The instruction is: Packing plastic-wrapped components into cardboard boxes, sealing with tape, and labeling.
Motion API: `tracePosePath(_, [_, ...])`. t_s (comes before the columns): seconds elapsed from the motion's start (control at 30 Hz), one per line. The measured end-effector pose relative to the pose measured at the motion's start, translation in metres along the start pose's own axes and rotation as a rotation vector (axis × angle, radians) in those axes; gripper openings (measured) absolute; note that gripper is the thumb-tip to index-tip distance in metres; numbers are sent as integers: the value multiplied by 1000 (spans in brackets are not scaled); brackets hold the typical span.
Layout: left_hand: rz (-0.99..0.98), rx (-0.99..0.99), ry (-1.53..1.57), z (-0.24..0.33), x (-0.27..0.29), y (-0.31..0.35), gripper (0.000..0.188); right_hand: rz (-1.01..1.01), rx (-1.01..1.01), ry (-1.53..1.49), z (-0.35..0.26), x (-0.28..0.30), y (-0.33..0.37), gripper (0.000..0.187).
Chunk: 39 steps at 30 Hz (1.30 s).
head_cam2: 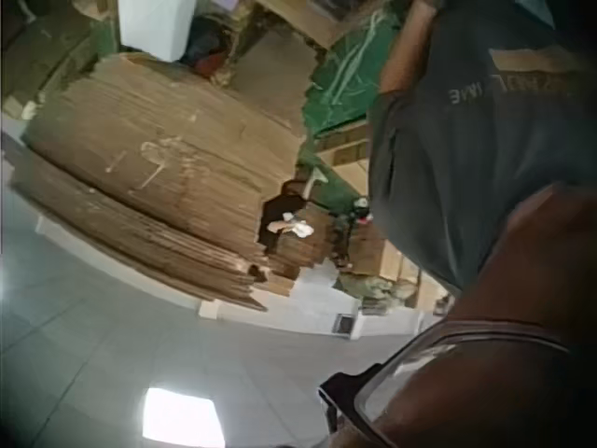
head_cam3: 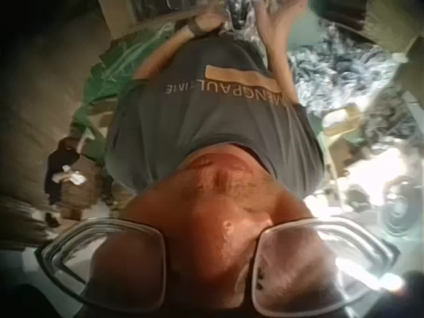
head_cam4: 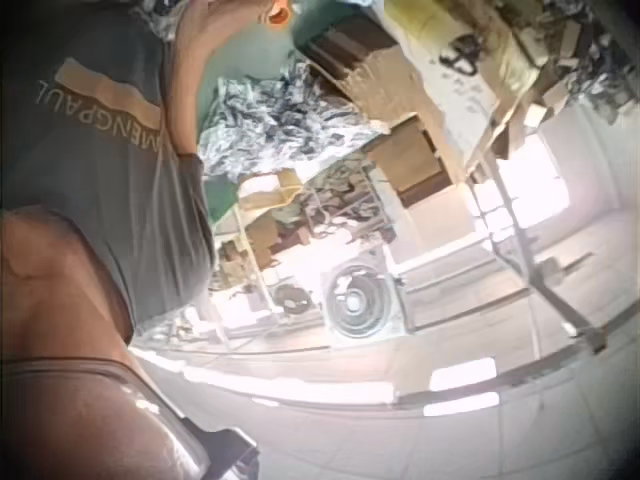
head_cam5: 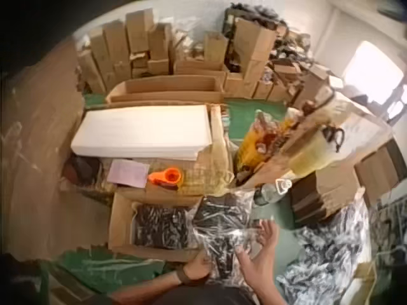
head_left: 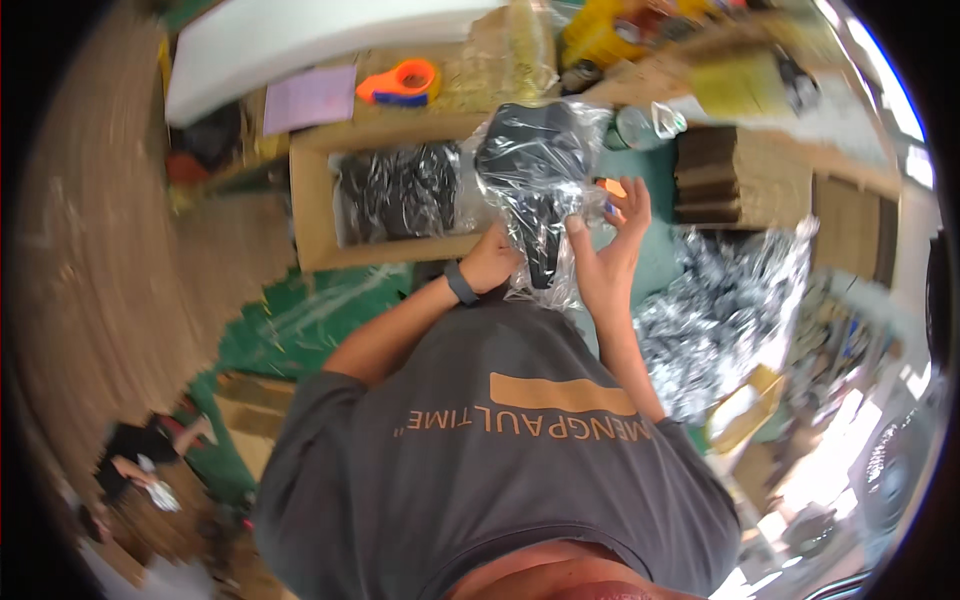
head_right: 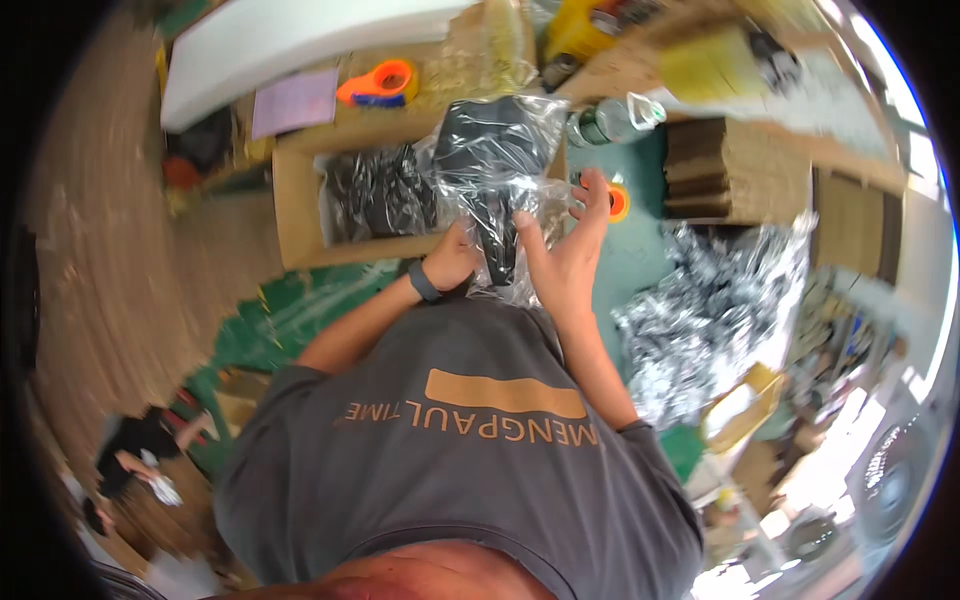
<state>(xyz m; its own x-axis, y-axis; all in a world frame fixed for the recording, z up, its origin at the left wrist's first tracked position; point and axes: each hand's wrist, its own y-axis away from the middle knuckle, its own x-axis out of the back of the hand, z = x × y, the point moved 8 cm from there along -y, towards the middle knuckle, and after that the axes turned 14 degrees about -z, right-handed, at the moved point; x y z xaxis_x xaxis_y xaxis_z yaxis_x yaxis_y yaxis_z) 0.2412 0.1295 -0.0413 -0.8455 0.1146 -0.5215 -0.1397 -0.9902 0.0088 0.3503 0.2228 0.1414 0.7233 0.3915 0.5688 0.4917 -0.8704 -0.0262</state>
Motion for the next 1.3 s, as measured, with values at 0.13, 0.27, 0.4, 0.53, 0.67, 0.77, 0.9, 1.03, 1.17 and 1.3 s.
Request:
tracePosePath(0.13, [-27,298,-353,39,30,14,32,-473,-466,-772,62,-107,-41,57])
tracePosePath(0.27, [-144,369,-776,14,74,65,43,-1000,-205,-3,117,-198,-107,75])
tracePosePath(0.4, [290,247,-706,65,109,146,41,-1606,18,1101,152,-321,-106,69])
tracePosePath(0.53, [444,237,-640,96,115,183,46,-1611,211,1432,277,-400,-73,30])
tracePosePath(0.67, [537,260,-517,111,102,200,44,-1671,251,1447,292,-420,-56,36])
tracePosePath(0.77, [482,286,-490,94,94,189,43,-1290,439,1197,259,-390,-47,33])
tracePosePath(0.9, [358,313,-468,66,78,150,43,-870,409,430,156,-291,-63,50])
tracePosePath(1.03, [164,355,-457,44,39,98,41,-201,186,297,149,-71,-36,46])
tracePosePath(1.17, [-75,427,-499,16,-15,44,46,524,-323,583,312,161,100,41])
tracePosePath(1.3, [-262,500,-567,-22,-85,-1,44,813,-1179,643,499,294,331,81])
